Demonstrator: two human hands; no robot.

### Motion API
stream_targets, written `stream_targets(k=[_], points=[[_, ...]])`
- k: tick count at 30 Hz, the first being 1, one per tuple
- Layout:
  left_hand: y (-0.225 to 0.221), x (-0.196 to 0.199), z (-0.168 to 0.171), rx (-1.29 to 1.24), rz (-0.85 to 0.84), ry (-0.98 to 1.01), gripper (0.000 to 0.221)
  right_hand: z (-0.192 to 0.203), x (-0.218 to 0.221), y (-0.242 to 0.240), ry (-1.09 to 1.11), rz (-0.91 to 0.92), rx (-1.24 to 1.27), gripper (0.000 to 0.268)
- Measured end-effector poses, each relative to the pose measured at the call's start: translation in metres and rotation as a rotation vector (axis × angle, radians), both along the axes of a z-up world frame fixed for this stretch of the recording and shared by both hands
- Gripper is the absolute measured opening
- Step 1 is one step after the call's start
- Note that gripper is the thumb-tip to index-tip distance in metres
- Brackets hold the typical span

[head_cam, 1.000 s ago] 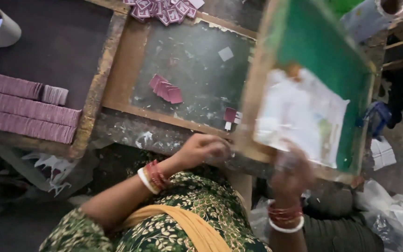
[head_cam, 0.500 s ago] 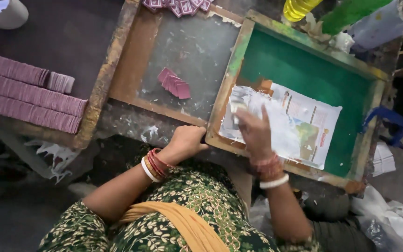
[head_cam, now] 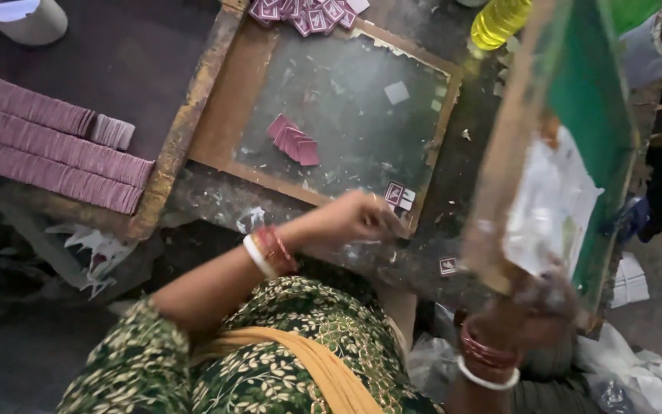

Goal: Placing small labels on a glass plate and performing manual screen printing using a frame.

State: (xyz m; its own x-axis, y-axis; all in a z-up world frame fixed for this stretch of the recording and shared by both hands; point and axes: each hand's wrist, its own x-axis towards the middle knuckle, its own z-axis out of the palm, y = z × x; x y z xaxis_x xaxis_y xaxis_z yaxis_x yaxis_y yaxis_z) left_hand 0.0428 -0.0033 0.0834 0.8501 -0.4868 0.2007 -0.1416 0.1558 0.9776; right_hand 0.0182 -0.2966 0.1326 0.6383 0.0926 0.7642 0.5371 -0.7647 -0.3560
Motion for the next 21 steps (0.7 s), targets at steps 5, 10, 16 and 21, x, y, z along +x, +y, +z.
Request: stream_targets(k=[5,10,16,21], points=[[-0.016,0.075,-0.094,0.861,0.475,-0.18,0.02,0.006,0.005,-0.057,-0.209,-0.249,0.2,0.044],[-0.014,0.115,-0.094,0.745,0.588,-0.122,0.017,0.028,0.015,-0.064,-0.318,-0.34,0.086,0.043],[0.08,0.069,-0.031,0.36,1.087,-0.111,0.025,0.055,0.015,-0.048,-0.386,-0.286,0.075,0.043],[0.092,0.021,-0.062,0.89,0.777,-0.429,0.02,0.042,0.016,-0.051,-0.41,-0.31,0.112,0.042]])
